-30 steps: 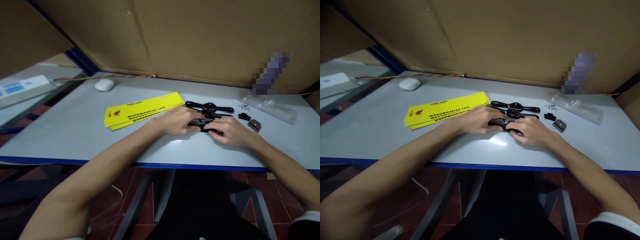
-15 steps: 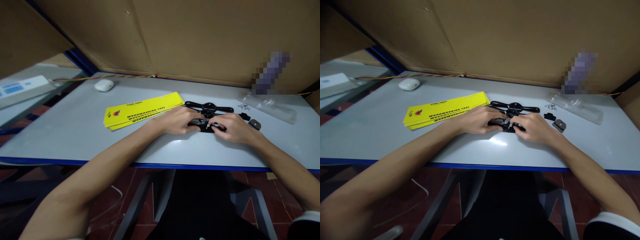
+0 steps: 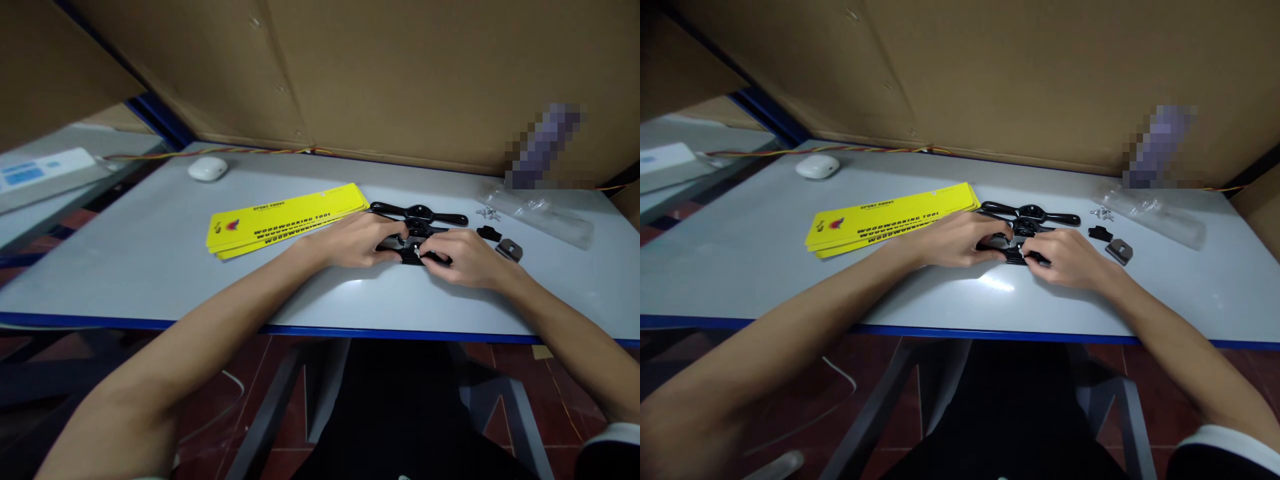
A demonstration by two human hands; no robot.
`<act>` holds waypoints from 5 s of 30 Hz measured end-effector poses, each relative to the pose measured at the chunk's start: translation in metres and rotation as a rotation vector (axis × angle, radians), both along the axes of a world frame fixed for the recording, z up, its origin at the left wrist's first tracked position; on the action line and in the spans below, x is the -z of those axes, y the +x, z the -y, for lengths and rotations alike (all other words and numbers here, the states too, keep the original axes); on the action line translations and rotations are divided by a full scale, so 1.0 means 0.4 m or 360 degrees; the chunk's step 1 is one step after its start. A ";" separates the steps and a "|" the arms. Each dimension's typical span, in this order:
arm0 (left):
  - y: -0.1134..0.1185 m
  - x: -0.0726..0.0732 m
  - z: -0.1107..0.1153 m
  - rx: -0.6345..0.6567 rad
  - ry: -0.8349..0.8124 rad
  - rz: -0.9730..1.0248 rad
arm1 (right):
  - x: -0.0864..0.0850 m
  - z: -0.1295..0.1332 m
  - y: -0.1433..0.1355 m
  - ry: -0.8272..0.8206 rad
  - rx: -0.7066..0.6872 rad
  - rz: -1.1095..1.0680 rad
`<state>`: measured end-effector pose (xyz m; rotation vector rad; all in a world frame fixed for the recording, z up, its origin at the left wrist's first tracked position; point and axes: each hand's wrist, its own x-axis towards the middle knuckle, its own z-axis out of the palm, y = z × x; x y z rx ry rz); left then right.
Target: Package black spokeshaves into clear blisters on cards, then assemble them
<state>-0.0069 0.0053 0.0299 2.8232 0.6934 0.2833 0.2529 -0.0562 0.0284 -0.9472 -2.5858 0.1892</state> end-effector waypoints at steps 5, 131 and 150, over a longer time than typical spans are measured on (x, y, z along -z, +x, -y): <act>0.000 0.006 -0.003 0.0015 0.0002 0.0026 | 0.000 0.002 -0.001 -0.0026 -0.0098 -0.0001; 0.015 0.023 0.005 0.0099 0.0114 0.0093 | 0.015 -0.004 -0.002 0.0001 0.0006 -0.0089; 0.015 0.022 0.006 0.0085 0.0128 0.0093 | 0.028 -0.012 -0.010 0.0112 0.0130 -0.0188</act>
